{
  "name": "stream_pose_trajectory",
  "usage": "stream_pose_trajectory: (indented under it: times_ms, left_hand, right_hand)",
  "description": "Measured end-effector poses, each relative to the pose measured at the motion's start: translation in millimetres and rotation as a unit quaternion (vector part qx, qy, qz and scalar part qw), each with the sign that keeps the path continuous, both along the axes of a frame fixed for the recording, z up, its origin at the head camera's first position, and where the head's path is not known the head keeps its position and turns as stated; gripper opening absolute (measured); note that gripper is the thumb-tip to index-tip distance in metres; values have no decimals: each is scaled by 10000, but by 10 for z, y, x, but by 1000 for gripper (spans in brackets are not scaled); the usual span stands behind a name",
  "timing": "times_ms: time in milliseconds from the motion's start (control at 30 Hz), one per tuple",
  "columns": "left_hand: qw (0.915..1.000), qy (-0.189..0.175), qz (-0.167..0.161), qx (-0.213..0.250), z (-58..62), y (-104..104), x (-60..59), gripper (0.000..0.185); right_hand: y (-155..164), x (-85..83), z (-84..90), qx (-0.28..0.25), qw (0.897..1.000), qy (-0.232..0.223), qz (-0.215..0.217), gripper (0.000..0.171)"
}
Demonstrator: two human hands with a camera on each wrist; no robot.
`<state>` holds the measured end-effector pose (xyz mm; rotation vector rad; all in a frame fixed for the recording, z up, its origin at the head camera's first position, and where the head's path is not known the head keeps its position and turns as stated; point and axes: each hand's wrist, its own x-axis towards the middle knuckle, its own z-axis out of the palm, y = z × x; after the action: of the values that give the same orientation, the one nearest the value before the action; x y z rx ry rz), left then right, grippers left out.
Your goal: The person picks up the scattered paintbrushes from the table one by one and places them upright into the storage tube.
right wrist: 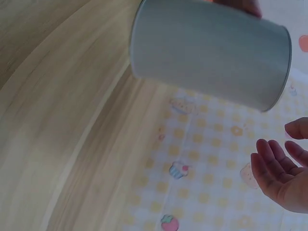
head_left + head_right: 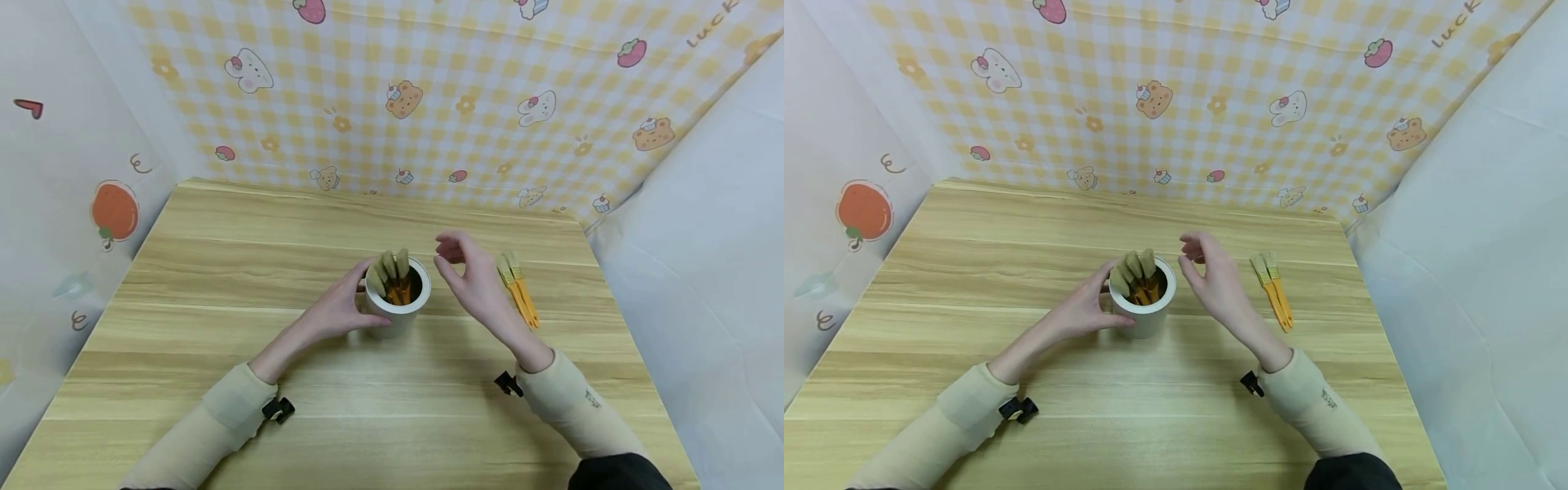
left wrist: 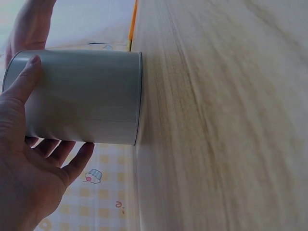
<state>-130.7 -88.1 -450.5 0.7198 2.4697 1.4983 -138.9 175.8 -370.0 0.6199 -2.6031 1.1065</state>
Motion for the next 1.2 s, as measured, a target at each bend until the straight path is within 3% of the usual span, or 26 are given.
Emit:
stream_pose_trajectory:
  times_ms: [333, 700, 1200]
  left_hand:
    - [9999, -49, 50, -75, 17, -1, 7, 112]
    - [10000, -15, 1, -53, -3, -4, -8, 112]
    - [10000, 7, -46, -38, -2, -9, -16, 113]
  right_hand:
    - [451, -169, -178, 520, 9970, -509, -277, 43]
    - [901, -281, -343, 1212, 9843, -1151, -576, 58]
    - [1303, -270, -548, 2305, 9440, -2179, -906, 72]
